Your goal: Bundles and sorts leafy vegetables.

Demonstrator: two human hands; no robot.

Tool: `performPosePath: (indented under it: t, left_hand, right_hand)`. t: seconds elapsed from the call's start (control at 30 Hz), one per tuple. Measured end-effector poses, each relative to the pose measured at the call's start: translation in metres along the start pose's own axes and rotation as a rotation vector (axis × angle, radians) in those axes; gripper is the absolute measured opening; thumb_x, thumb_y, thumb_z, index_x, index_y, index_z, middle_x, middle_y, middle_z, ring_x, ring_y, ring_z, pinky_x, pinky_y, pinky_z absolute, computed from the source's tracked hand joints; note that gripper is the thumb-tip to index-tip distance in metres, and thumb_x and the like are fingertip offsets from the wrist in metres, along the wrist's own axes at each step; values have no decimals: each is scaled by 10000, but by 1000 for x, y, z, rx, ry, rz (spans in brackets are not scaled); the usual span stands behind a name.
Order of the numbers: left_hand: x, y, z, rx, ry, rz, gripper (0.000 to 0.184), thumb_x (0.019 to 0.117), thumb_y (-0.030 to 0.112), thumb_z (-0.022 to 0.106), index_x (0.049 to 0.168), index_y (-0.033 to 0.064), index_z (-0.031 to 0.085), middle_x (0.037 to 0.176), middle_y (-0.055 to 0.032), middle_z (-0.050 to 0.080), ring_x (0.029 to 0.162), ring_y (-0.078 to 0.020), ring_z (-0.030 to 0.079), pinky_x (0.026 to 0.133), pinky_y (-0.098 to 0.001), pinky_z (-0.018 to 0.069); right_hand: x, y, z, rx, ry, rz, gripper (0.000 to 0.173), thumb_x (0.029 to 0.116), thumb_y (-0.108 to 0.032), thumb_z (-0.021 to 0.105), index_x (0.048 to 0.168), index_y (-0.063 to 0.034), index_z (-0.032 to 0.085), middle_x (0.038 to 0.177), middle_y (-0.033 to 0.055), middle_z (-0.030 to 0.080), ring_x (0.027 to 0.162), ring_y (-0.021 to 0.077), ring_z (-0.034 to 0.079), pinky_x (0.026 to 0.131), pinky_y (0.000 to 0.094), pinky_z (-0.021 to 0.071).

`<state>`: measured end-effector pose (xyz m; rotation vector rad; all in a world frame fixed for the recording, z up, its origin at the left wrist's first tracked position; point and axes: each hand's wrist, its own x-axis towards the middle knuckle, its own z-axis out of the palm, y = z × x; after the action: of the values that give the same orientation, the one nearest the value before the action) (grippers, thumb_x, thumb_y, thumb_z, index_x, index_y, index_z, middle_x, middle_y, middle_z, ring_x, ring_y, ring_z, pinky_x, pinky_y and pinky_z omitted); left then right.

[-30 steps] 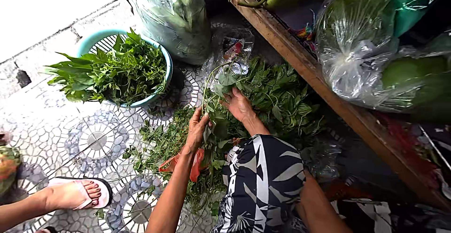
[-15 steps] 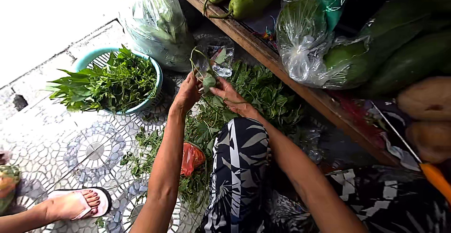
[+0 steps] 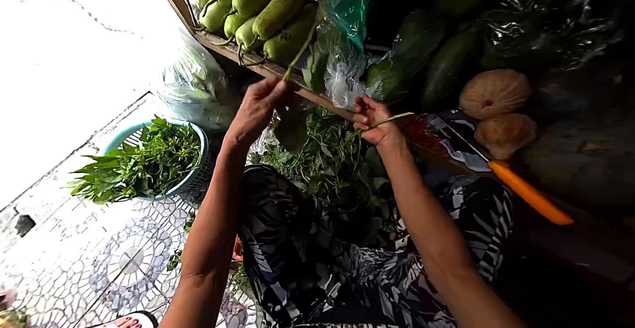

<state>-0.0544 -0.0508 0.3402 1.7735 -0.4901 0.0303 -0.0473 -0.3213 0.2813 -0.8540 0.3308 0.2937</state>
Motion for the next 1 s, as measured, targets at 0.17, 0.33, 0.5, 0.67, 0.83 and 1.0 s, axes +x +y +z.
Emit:
performPosePath:
  t: [0.17,0.33,0.5,0.67,0.83,1.0]
  left_hand:
    - [-27,-2,105,-26,-192,-196,378,1126,317,350,1308,82,584,1225,-75,690,1050,-161,677,903,-387,565]
    - [-25,-45,152,-4,-2,-151,331,1130,252,311,1192,18,537,882,-45,587,718,-88,538,678,-281,479]
    - [-10,-50,133,-124,159,-192,277,1129,282,319,1133,105,533,777,45,515,667,-39,508,652,-236,474]
    - [-13,-50,137,-204,69,-165,282,1123,229,317,1048,117,564,714,62,520,625,-33,514,605,-211,477]
    - [-19,-45,147,-228,-86,-176,298,1114,182,305,1028,104,579,703,66,526,636,-25,528,632,-203,480]
    - [-23,-40,128,-182,-100,-185,334,1106,202,314,891,142,562,620,91,445,560,-25,462,580,-201,437]
  right_hand:
    - [-19,-19,19,336,27,12,326,1116,-296,340,925,-118,535,633,-48,501,401,1,384,367,124,334]
    - [-17,2,20,207,314,-205,151,1101,-106,372,1113,-50,513,839,30,559,632,78,561,581,202,511]
    - [-76,27,-17,-556,28,-232,364,1064,-30,469,1419,46,506,1340,212,593,1125,241,632,951,384,529]
    - [-75,6,-55,-935,299,-732,507,1005,-191,646,1416,55,478,1361,272,554,1184,363,587,973,496,500]
    - [-50,-13,-39,-1081,-215,-637,356,1094,-122,420,1370,74,531,1093,165,688,997,169,663,925,341,528]
    - [-50,-39,-54,-1452,105,-841,268,1054,-44,456,1187,107,632,1010,322,699,958,494,699,872,638,520]
